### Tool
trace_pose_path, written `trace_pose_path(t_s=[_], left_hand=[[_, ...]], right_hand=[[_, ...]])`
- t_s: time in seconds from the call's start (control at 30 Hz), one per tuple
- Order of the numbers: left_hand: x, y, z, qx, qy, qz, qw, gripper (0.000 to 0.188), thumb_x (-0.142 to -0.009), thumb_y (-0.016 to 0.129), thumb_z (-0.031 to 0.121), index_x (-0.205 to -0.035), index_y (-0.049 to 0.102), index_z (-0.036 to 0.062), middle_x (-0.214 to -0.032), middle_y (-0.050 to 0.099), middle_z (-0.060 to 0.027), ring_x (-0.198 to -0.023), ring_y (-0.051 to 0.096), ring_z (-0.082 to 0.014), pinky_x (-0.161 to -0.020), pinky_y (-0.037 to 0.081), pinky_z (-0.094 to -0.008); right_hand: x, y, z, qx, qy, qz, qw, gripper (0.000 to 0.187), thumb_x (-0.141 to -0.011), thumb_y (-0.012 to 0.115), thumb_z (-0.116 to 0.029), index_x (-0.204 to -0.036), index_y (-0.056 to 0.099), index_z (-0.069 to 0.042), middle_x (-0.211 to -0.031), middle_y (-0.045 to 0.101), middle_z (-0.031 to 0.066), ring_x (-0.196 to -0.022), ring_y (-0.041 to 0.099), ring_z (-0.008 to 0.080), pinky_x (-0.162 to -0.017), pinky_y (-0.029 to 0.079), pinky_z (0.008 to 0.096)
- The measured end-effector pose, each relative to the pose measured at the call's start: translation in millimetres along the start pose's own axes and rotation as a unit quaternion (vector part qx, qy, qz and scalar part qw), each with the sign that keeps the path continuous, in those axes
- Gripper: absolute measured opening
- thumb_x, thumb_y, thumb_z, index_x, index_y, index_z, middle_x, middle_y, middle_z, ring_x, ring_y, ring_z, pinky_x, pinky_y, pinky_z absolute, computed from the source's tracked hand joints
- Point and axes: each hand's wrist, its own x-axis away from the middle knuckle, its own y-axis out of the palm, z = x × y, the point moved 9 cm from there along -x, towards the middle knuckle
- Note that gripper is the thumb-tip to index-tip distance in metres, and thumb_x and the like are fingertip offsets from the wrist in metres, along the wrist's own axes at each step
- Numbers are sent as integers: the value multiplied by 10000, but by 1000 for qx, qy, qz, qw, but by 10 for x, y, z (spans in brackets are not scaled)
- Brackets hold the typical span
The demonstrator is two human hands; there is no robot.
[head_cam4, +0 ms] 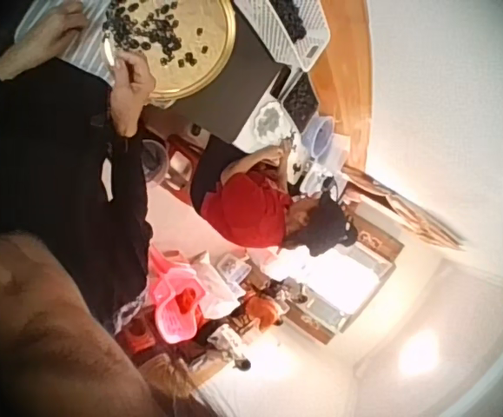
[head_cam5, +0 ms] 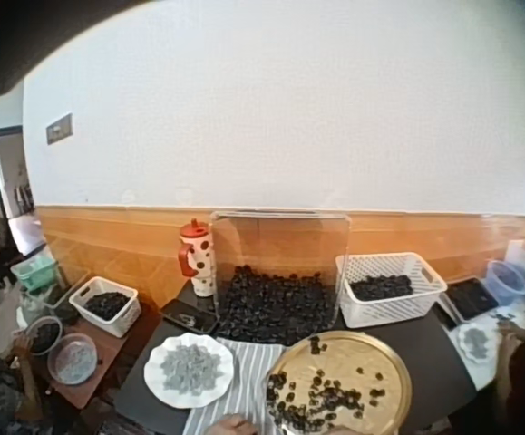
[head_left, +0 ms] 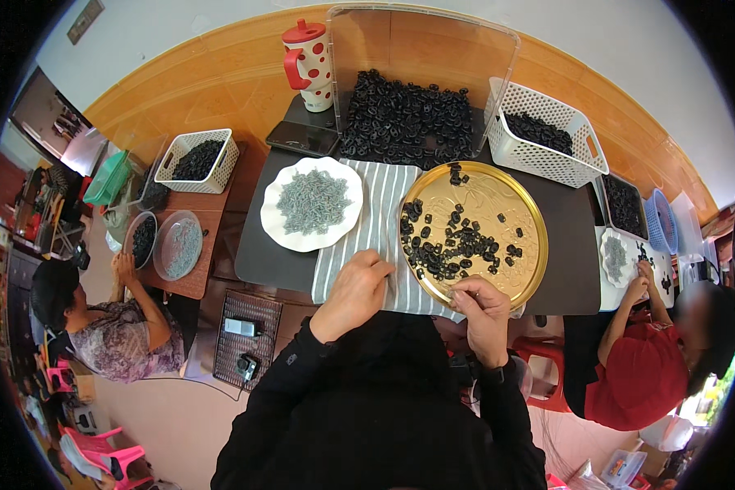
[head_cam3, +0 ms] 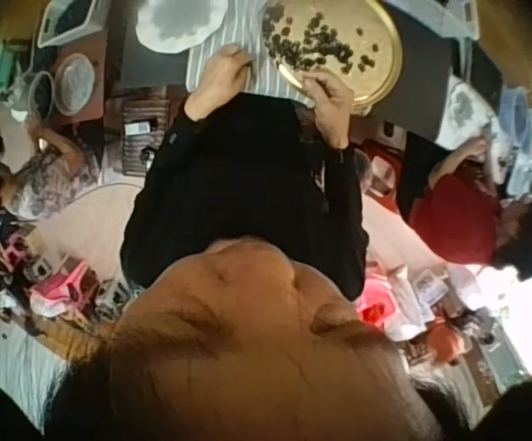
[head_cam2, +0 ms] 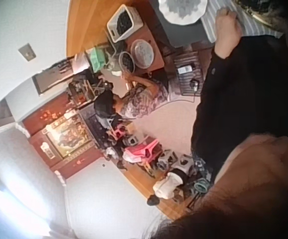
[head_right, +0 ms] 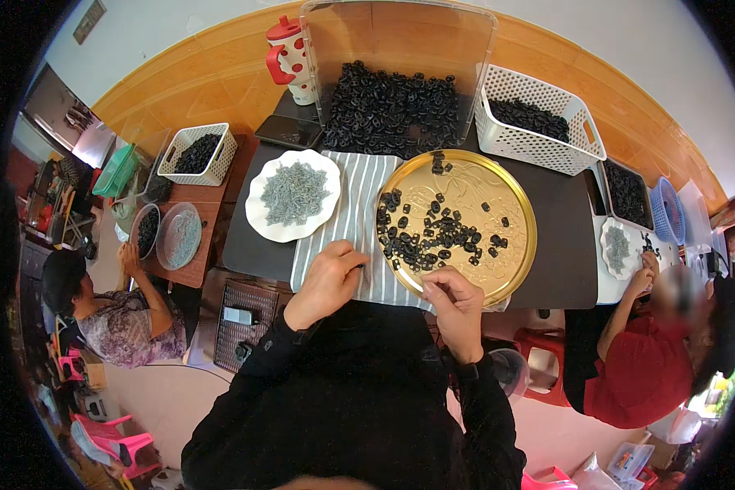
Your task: The person sorts small black pellets from a gold tray into a white plate by hand.
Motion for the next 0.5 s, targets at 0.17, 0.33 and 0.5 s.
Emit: trace_pose_path(t_s=[0.17, 0.33, 0.5], left_hand=[[186, 188, -172, 468, -180, 6, 865, 169, -832, 595, -53, -979, 676, -37, -842, 608, -65, -716, 564, -119, -613, 457, -245], [281, 349, -4, 601, -204, 11, 773, 189, -852, 597, -52, -1025, 671, -44, -875, 629, -82, -711, 567, -106, -603, 459, -210], [299, 296, 85, 596, -192, 25, 779, 209, -838, 596, -76, -1028, 673, -34, -885, 624, -77, -703, 562, -102, -604, 461, -211]], right_hand=[[75, 75, -37, 17, -20, 16, 1000, 103, -839, 562, 59, -926, 593, 14, -851, 589, 19, -723, 540, 72, -663, 431, 198], [111, 394, -158, 85, -112, 3, 990, 236, -785, 588, 99, -996, 553, 0, -824, 567, 34, -718, 528, 80, -663, 431, 211], [97, 442, -239, 120, -153, -20, 981, 264, -778, 592, 103, -1016, 543, 1, -812, 564, 44, -706, 529, 93, -654, 431, 224]])
